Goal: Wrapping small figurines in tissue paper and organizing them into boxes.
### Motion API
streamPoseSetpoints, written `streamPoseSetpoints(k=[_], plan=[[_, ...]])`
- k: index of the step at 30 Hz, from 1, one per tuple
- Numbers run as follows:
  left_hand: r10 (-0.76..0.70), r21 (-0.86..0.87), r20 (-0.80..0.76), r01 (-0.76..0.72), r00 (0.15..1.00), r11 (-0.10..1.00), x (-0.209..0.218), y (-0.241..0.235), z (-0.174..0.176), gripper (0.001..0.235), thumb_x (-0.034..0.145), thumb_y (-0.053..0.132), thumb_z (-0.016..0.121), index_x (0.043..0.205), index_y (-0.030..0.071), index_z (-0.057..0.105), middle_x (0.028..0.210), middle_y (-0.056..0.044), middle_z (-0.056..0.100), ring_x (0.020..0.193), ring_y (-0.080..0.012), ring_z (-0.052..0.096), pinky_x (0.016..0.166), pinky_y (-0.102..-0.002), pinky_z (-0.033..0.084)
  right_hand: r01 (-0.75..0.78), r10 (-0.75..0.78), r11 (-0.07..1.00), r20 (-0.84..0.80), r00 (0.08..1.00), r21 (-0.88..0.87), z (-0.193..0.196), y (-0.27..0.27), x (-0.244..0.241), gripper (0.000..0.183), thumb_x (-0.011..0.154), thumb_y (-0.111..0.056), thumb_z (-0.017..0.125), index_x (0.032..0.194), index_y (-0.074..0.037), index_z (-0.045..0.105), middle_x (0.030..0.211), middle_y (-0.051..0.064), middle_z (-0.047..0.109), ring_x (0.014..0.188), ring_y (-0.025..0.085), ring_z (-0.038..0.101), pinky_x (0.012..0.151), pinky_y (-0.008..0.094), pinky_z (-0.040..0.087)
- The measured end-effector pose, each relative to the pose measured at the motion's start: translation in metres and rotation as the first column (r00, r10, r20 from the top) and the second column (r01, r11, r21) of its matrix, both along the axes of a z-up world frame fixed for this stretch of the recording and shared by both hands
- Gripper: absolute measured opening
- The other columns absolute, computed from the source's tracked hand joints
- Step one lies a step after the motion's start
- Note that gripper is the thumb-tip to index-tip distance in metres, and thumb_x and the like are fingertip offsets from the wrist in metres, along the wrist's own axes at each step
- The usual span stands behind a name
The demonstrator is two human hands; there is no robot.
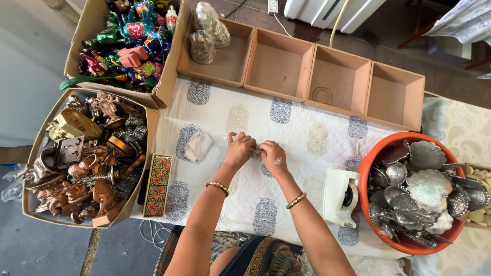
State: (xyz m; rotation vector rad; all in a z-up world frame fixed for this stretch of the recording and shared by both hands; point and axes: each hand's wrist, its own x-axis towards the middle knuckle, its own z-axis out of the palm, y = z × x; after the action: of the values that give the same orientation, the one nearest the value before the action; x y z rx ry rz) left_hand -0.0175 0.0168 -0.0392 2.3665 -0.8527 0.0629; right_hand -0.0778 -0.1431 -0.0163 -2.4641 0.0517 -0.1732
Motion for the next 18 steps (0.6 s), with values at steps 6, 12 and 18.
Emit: streamPoseSetpoints(k=[6, 12, 18], plan=[[-0.035, -0.001, 0.079, 0.035, 0.996, 0.999, 0.0, 0.003, -0.005, 0.02, 0.071, 0.0, 0.072, 0.082, 0.016, 0.068, 0.086, 0.004, 0.063, 0.102, -0.0171, 0.058, 0.107, -0.054, 0.03, -0.025, 0.044, 0.996, 0.219, 0.975, -0.087, -0.01, 0.012, -0.021, 0.012, 0.074, 0.007, 0.067, 0.081, -0.003, 0.066, 0.089, 0.011, 0.065, 0.096, 0.032, 0.064, 0.079, 0.042, 0.054], [-0.115, 0.098, 0.174, 0.099, 0.978, 0.99, 0.002, 0.021, 0.005, 0.021, 0.076, -0.002, 0.065, 0.083, 0.017, 0.07, 0.091, 0.004, 0.063, 0.105, -0.0165, 0.058, 0.11, -0.053, 0.03, -0.058, 0.108, 0.988, 0.376, 0.92, -0.142, -0.013, 0.016, -0.026, 0.013, 0.074, 0.006, 0.069, 0.082, -0.004, 0.069, 0.092, 0.007, 0.067, 0.098, 0.027, 0.065, 0.082, 0.038, 0.056], [-0.211, 0.176, 0.29, 0.164, 0.934, 0.971, 0.006, 0.05, 0.008, 0.017, 0.08, 0.001, 0.066, 0.085, 0.016, 0.071, 0.095, 0.003, 0.063, 0.105, -0.0158, 0.058, 0.111, -0.052, 0.031, -0.061, 0.122, 0.983, 0.361, 0.925, -0.174, -0.02, 0.014, -0.028, 0.015, 0.078, 0.005, 0.068, 0.091, -0.002, 0.071, 0.093, 0.009, 0.064, 0.097, 0.028, 0.063, 0.084, 0.038, 0.055]])
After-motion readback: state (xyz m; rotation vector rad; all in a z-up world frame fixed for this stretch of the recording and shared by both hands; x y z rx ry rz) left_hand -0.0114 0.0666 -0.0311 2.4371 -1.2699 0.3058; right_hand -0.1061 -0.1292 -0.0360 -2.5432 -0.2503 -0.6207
